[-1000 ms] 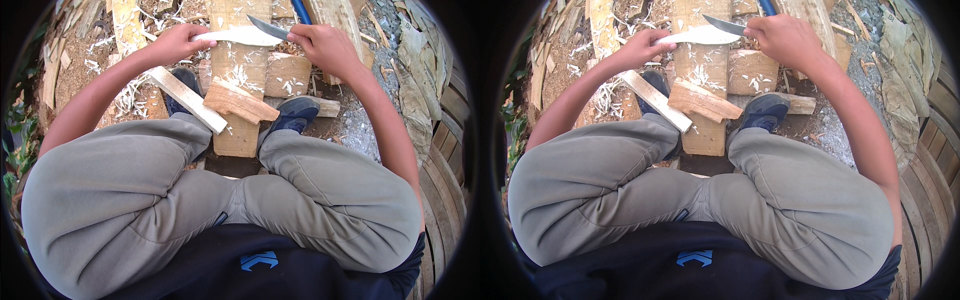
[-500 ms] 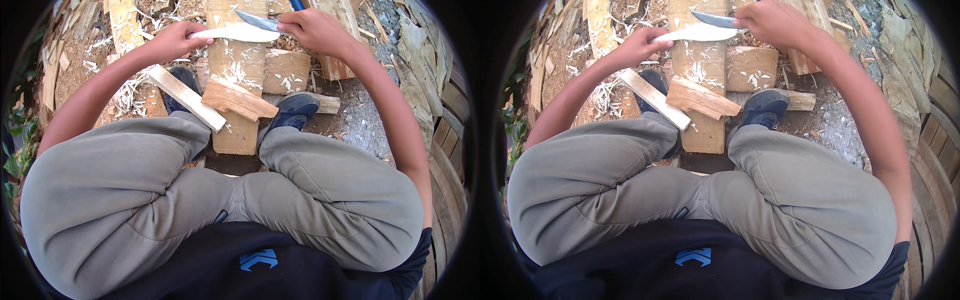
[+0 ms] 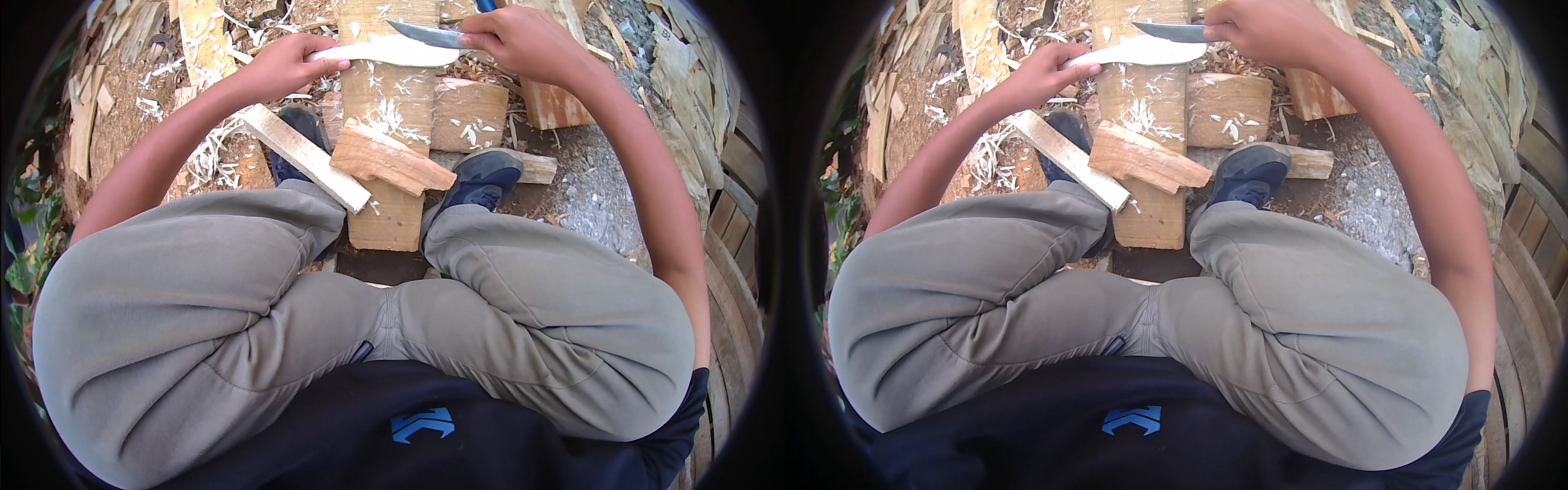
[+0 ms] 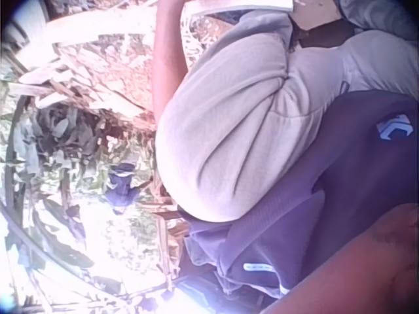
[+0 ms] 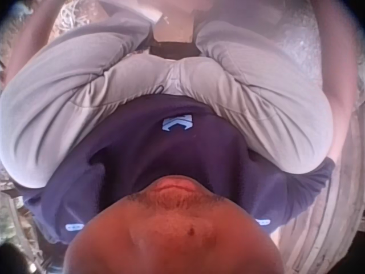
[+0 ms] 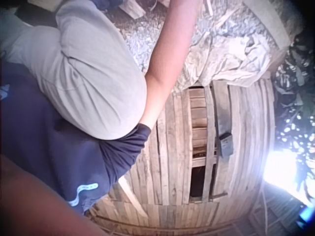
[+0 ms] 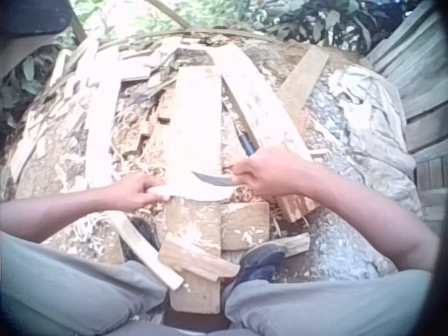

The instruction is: The person sits cross-legged on the ground and uses a knife to carve a piece of light-colored wood. They hold the wood in their left hand and the knife in their right, making repeated shaving motions to shape the object. The person occasionally pauses to inspect the carved piece before resuming the carving process.

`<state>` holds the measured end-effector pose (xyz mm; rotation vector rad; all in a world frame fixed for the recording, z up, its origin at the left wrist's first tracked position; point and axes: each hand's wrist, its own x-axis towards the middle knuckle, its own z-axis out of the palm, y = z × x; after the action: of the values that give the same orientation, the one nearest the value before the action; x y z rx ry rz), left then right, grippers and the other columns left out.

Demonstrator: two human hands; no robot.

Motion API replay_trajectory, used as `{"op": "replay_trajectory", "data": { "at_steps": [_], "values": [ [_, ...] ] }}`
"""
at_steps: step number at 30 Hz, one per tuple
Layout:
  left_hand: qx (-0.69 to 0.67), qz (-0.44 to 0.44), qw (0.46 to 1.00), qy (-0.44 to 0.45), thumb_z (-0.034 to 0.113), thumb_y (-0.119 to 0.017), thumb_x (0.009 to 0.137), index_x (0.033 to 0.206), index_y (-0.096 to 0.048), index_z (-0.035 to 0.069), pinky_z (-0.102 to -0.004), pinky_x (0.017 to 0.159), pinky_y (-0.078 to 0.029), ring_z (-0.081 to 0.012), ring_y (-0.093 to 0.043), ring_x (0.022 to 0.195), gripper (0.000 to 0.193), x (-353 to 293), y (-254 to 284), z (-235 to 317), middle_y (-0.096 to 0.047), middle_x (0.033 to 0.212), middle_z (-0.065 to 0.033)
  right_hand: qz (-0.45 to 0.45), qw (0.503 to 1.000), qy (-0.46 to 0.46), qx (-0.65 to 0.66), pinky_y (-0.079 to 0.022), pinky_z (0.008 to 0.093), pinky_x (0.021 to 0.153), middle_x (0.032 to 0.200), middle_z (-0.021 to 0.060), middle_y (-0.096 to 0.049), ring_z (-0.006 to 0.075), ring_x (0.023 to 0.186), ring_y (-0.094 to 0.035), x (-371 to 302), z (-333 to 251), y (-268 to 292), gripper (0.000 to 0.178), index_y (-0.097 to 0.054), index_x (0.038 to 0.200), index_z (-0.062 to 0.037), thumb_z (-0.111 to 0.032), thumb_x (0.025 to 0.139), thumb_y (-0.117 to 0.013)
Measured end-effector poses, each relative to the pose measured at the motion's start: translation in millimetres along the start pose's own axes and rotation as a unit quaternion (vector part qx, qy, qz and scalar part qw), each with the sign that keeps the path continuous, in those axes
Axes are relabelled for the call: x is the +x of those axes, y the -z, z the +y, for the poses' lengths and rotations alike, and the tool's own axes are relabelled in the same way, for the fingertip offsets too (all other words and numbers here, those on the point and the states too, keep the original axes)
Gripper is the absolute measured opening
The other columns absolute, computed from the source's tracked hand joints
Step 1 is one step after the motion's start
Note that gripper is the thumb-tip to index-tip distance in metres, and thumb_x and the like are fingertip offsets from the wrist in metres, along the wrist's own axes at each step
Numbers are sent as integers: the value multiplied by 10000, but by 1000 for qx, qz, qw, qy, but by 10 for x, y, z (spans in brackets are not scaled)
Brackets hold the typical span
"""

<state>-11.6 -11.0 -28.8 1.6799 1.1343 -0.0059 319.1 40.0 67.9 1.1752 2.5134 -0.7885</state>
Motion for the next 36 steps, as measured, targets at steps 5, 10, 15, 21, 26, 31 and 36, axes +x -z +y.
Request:
{"op": "replay_trajectory", "data": {
  "at_steps": [5, 10, 15, 21, 26, 31, 36],
  "values": [
    [21, -16, 999, 20, 435, -621, 1034, 1011, -687, 23, -313, 565, -337, -90, -420, 611, 418, -1, 45, 67, -442, 644, 28, -10, 1000, 19, 21, -514, 524, 702, 771, 243, -669, 438, 759, -672, 39, -22, 27, 240, -671, 867, -39, -239, 972, -589],
    [18, -3, 1000, 21, 417, -624, 1035, 1003, -688, 26, -311, 562, -336, -84, -414, 611, 398, -9, 34, 56, -429, 648, 37, -10, 998, 34, 46, -509, 522, 699, 771, 247, -664, 441, 754, -664, 142, 61, -69, 234, -667, 860, -33, -228, 966, -590],
    [4, -13, 999, 36, 417, -628, 1033, 1000, -691, 28, -303, 565, -337, -79, -412, 614, 395, -36, 55, 132, -437, 655, 45, -12, 996, 43, 75, -509, 518, 699, 782, 237, -670, 438, 752, -661, 127, 109, -40, 220, -670, 860, -36, -224, 954, -604],
    [24, 4, 1000, 1, 413, -630, 1034, 1015, -693, 31, -289, 553, -327, -64, -403, 600, 388, 9, 27, 61, -433, 639, 53, -27, 999, 24, 11, -517, 513, 705, 793, 217, -684, 426, 780, -672, 89, 28, -11, 198, -678, 869, -53, -223, 945, -612],
    [6, -12, 999, 34, 417, -635, 1032, 1020, -690, 31, -293, 552, -329, -68, -405, 596, 390, -20, 33, 80, -445, 633, 45, -40, 998, 42, -4, -520, 506, 712, 812, 207, -694, 418, 796, -676, 130, -27, 22, 194, -695, 886, -71, -241, 945, -622],
    [15, -1, 1000, 16, 380, -641, 1036, 1033, -693, 35, -288, 544, -329, -58, -404, 599, 349, -16, 19, 42, -456, 641, 49, -4, 1000, 27, 4, -522, 497, 702, 811, 200, -696, 407, 781, -680, 22, 115, 88, 196, -715, 884, -87, -257, 942, -635],
    [-2, -15, 999, 30, 389, -633, 1039, 1027, -691, 41, -284, 542, -336, -61, -413, 599, 353, -15, 27, 32, -473, 654, 43, -8, 998, 44, -34, -519, 503, 694, 794, 200, -690, 406, 770, -678, -6, 62, 160, 195, -717, 873, -93, -255, 942, -636]
  ]
}}
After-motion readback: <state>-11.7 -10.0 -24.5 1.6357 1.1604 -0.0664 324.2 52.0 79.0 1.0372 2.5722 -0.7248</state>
